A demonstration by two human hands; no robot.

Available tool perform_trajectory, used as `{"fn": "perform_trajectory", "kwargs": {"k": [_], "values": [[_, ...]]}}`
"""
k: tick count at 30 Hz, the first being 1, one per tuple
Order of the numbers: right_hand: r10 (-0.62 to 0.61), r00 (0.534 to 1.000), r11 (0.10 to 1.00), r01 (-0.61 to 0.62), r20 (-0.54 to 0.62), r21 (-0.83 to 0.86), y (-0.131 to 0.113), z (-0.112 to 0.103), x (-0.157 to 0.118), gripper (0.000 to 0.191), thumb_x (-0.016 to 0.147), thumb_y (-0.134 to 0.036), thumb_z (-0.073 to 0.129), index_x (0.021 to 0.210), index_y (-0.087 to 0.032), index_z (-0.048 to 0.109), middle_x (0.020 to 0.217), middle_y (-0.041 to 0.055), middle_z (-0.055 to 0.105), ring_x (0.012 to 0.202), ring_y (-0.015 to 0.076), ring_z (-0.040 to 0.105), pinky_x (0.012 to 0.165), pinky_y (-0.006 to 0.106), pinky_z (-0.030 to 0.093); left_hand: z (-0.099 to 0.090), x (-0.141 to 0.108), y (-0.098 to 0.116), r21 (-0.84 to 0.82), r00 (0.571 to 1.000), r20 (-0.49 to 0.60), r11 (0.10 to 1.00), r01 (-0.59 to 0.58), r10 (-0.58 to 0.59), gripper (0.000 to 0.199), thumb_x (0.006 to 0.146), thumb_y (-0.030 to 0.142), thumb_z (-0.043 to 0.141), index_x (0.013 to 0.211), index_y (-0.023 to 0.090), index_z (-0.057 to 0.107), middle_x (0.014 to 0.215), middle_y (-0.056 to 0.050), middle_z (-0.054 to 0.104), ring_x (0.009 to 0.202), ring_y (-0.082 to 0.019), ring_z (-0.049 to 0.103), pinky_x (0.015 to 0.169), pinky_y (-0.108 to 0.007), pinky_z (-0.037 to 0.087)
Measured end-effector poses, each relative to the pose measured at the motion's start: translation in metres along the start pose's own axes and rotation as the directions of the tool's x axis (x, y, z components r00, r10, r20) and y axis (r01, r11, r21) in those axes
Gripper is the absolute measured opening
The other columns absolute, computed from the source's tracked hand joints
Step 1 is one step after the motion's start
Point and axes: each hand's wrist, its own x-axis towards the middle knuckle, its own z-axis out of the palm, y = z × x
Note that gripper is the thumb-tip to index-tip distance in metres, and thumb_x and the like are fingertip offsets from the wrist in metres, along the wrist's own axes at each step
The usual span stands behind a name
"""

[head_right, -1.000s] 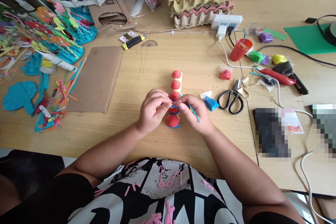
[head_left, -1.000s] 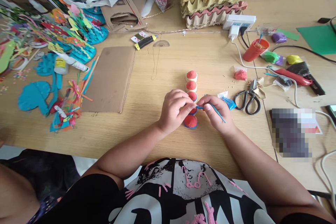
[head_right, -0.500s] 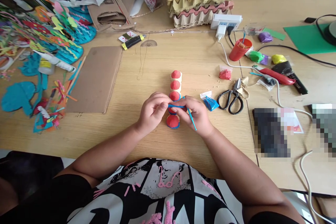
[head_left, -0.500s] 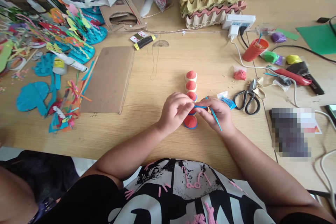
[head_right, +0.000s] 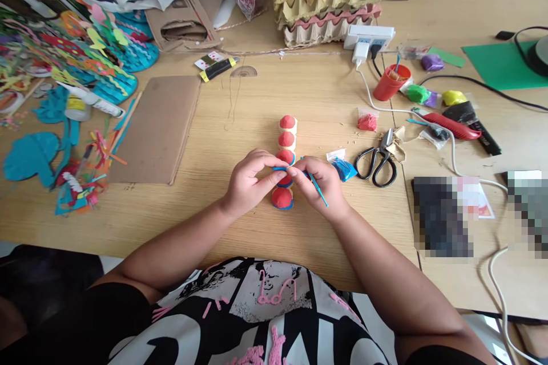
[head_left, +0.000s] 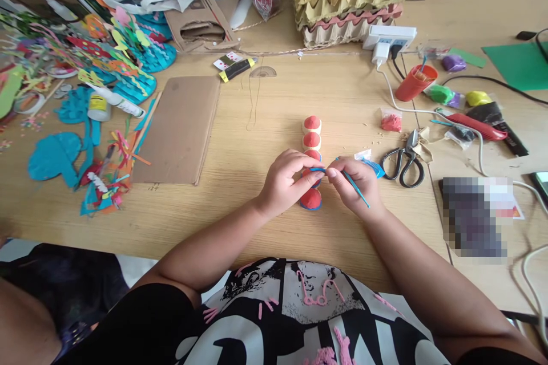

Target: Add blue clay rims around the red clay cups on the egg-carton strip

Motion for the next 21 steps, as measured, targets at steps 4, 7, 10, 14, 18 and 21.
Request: {"fn": "perform_trajectory", "kwargs": {"k": [4, 7, 10, 14, 18, 21], "values": [[-0.011, 0.999, 1.0, 0.012, 0.054, -0.02, 0.0015, -0.0023, 0.0001, 0.039, 0.104, -0.039, 0.053, 0.072, -0.02, 0.066, 0.063, 0.0, 0.061, 0.058, 0.0114, 0.055, 0.057, 0.029, 0.042, -0.0017, 0.0007, 0.002, 0.031, 0.999, 0.05, 0.999, 0.015, -0.016, 0.01, 0.096, 0.03, 0.068, 0.095, 0.021, 0.072, 0.088, -0.004, 0.077, 0.086, -0.018, 0.067, 0.084, -0.037, 0.054], [-0.007, 0.997, 0.999, 0.004, 0.082, 0.033, 0.0022, -0.0033, -0.0003, 0.035, 0.103, -0.043, 0.054, 0.079, -0.02, 0.067, 0.07, 0.001, 0.065, 0.064, 0.013, 0.059, 0.061, 0.029, 0.045, -0.0021, 0.0011, 0.0014, 0.033, 0.999, 0.04, 0.999, 0.022, -0.023, 0.014, 0.097, 0.031, 0.066, 0.089, 0.021, 0.07, 0.084, -0.003, 0.076, 0.082, -0.017, 0.066, 0.081, -0.034, 0.053], [0.009, 0.997, 0.998, -0.014, 0.076, 0.065, 0.0017, -0.0027, -0.0007, 0.018, 0.096, -0.039, 0.068, 0.091, -0.022, 0.067, 0.078, 0.0001, 0.067, 0.067, 0.0124, 0.059, 0.063, 0.028, 0.047, -0.0024, 0.0021, 0.0006, 0.027, 0.999, -0.011, 0.999, 0.031, -0.03, 0.015, 0.097, 0.03, 0.068, 0.085, 0.021, 0.069, 0.08, -0.001, 0.074, 0.077, -0.014, 0.063, 0.077, -0.031, 0.051], [-0.021, 0.997, 0.999, 0.019, 0.076, 0.03, 0.0001, -0.0018, -0.0004, 0.012, 0.097, -0.028, 0.065, 0.087, -0.022, 0.065, 0.076, -0.0014, 0.066, 0.065, 0.0102, 0.055, 0.062, 0.027, 0.044, -0.003, 0.0035, 0.0015, 0.013, 0.999, -0.017, 0.999, 0.047, -0.046, 0.022, 0.098, 0.03, 0.066, 0.078, 0.02, 0.065, 0.072, 0.0, 0.069, 0.072, -0.014, 0.059, 0.073, -0.03, 0.048], [-0.091, 0.99, 0.995, 0.086, 0.108, 0.054, -0.0022, -0.002, 0.0012, 0.018, 0.099, -0.026, 0.061, 0.083, -0.021, 0.067, 0.073, -0.0011, 0.064, 0.063, 0.01, 0.055, 0.061, 0.026, 0.044, -0.0044, 0.004, 0.0026, -0.012, 0.998, 0.014, 0.998, 0.065, -0.065, 0.035, 0.101, 0.034, 0.061, 0.069, 0.02, 0.061, 0.063, 0.001, 0.063, 0.068, -0.014, 0.055, 0.07, -0.031, 0.046], [-0.118, 0.985, 0.991, 0.108, 0.124, 0.083, -0.0037, -0.0019, 0.0017, 0.026, 0.101, -0.026, 0.058, 0.077, -0.021, 0.066, 0.068, -0.0007, 0.062, 0.062, 0.0107, 0.056, 0.061, 0.027, 0.044, -0.0056, 0.0024, 0.002, -0.046, 0.996, 0.043, 0.996, 0.079, -0.077, 0.042, 0.103, 0.042, 0.055, 0.068, 0.02, 0.064, 0.063, -0.001, 0.064, 0.068, -0.015, 0.056, 0.069, -0.032, 0.046]]}}
